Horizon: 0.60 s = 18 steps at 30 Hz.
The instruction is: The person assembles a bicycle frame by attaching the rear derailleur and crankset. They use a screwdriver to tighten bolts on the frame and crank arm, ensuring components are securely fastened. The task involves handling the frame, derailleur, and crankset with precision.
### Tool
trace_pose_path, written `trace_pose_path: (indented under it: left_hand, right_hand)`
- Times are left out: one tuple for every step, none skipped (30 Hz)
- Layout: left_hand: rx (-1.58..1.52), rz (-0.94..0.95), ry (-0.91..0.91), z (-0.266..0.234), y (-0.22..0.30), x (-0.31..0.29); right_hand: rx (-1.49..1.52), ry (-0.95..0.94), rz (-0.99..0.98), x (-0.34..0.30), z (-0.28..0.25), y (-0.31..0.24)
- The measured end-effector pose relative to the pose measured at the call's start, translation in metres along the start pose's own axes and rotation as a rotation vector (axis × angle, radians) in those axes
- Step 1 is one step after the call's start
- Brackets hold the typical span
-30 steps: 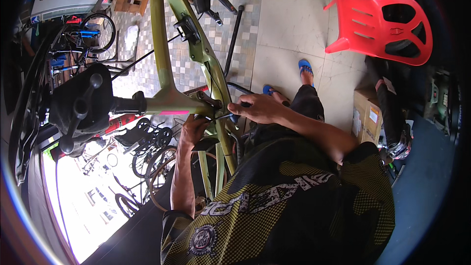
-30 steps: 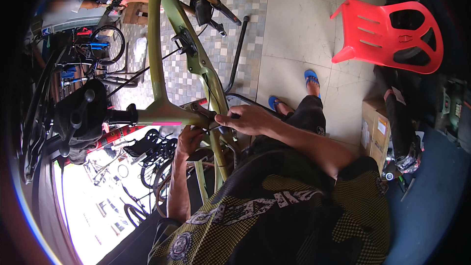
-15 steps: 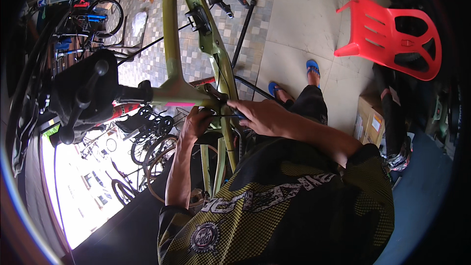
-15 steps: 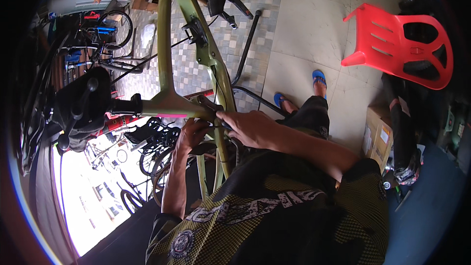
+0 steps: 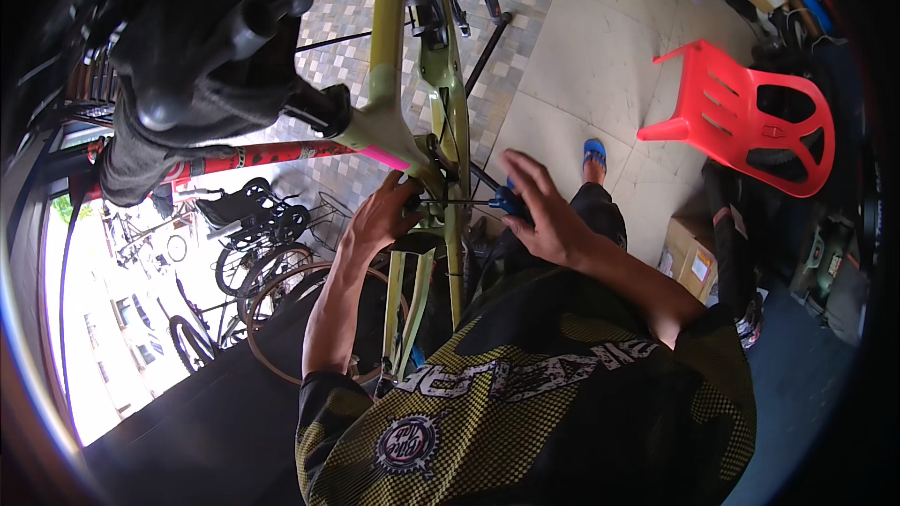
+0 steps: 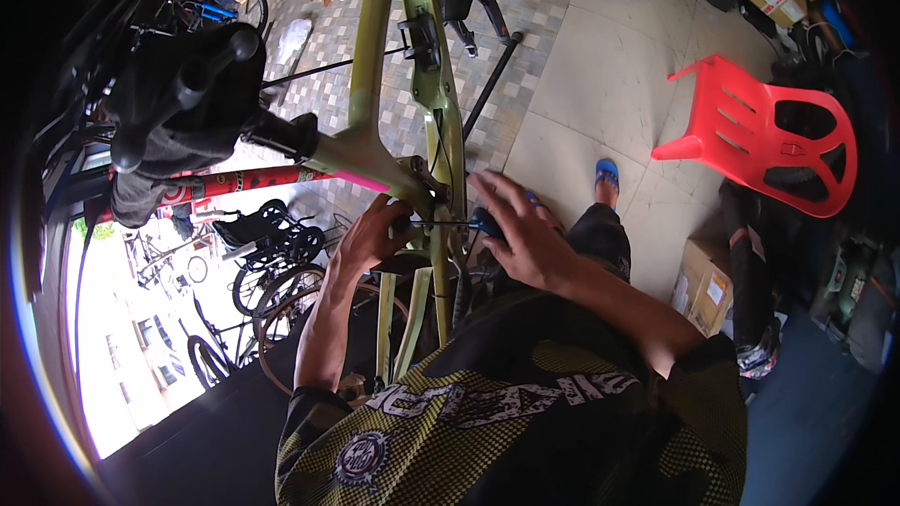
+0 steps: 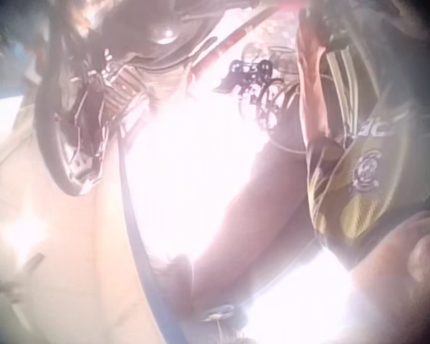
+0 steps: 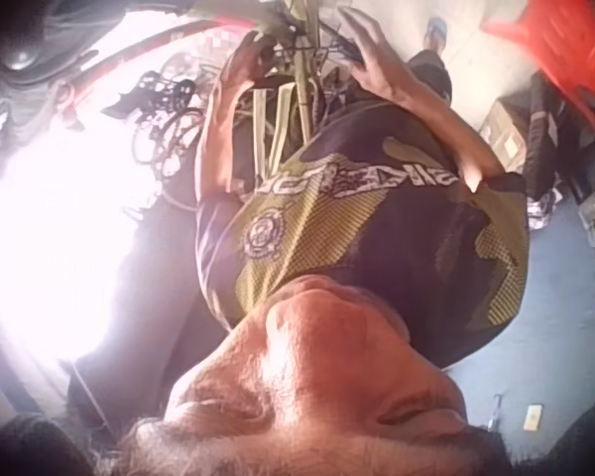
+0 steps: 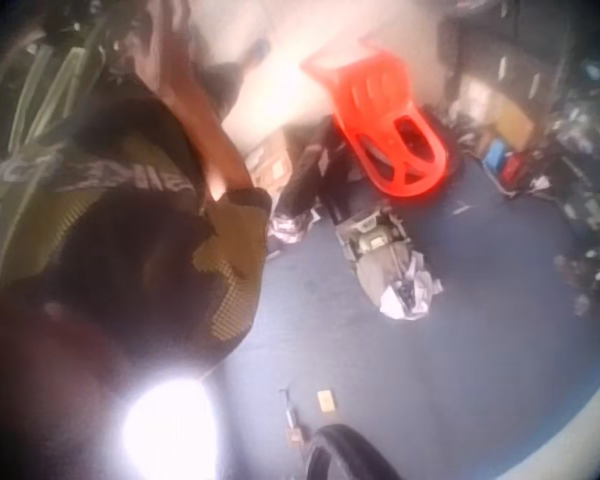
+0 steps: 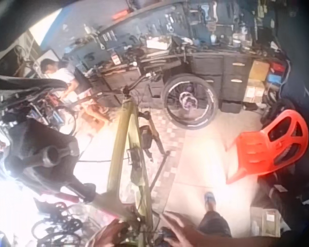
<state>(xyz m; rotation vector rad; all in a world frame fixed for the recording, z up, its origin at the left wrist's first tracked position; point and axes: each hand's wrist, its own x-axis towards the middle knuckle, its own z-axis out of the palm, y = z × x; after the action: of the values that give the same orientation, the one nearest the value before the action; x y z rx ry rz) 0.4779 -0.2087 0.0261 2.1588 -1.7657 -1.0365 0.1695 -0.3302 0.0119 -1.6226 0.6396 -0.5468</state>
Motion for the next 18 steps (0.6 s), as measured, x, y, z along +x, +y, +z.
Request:
trace_pose_path:
  left_hand:
    - [0.016,0.001,-0.008,-0.001,0.0,0.001]
    - [0.008,0.003,0.0,0.0,0.001,0.001]
    - [-0.005,0.006,0.008,0.0,0.003,0.002]
    - [-0.012,0.01,0.014,0.0,0.006,0.003]
    - [-0.033,0.018,0.021,-0.002,0.008,0.003]
    - [-0.054,0.02,0.031,-0.002,0.01,0.001]
    - [-0.077,0.026,0.038,-0.002,0.01,0.0]
    - [-0.094,0.036,0.05,0.0,0.008,-0.001]
    - [-0.108,0.051,0.059,0.001,0.006,0.0]
    - [-0.124,0.065,0.068,0.001,0.005,0.0]
    - [-0.118,0.079,0.077,0.002,0.004,0.0]
    - [-0.108,0.089,0.085,0.002,0.004,-0.001]
    - [-0.098,0.099,0.094,0.002,0.004,-0.001]
    - [-0.109,0.083,0.072,0.0,0.004,-0.002]
    - [-0.123,0.068,0.048,-0.002,0.006,-0.003]
    - [-0.138,0.053,0.024,-0.004,0.007,-0.004]
    - [-0.13,0.058,0.025,-0.004,0.008,-0.005]
    - [-0.12,0.062,0.027,-0.004,0.009,-0.005]
  right_hand:
    - [0.02,0.021,0.027,0.0,0.001,0.0]
    - [0.04,0.041,0.053,0.0,0.002,-0.001]
    - [-0.041,-0.006,-0.025,0.001,-0.001,0.012]
    - [-0.12,-0.047,-0.102,0.001,-0.002,0.024]
    - [-0.229,-0.067,-0.16,0.001,-0.001,0.035]
    - [-0.405,-0.085,-0.15,0.003,-0.004,0.027]
    - [-0.584,-0.1,-0.135,0.006,-0.013,0.007]
    - [-0.763,-0.114,-0.12,0.008,-0.017,-0.005]
    - [-0.758,-0.128,-0.068,0.009,-0.017,-0.007]
    - [-0.751,-0.142,-0.016,0.012,-0.018,-0.01]
    - [-0.745,-0.157,0.035,0.013,-0.018,-0.012]
    - [-0.632,-0.122,-0.005,0.012,-0.017,-0.009]
    - [-0.519,-0.089,-0.044,0.011,-0.015,-0.005]
    - [-0.405,-0.056,-0.084,0.01,-0.014,-0.003]
    - [-0.395,-0.09,-0.048,0.01,-0.016,-0.003]
    - [-0.385,-0.125,-0.013,0.009,-0.018,-0.003]
    - [-0.375,-0.159,0.022,0.009,-0.019,-0.003]
    - [-0.33,-0.133,0.054,0.009,-0.017,-0.003]
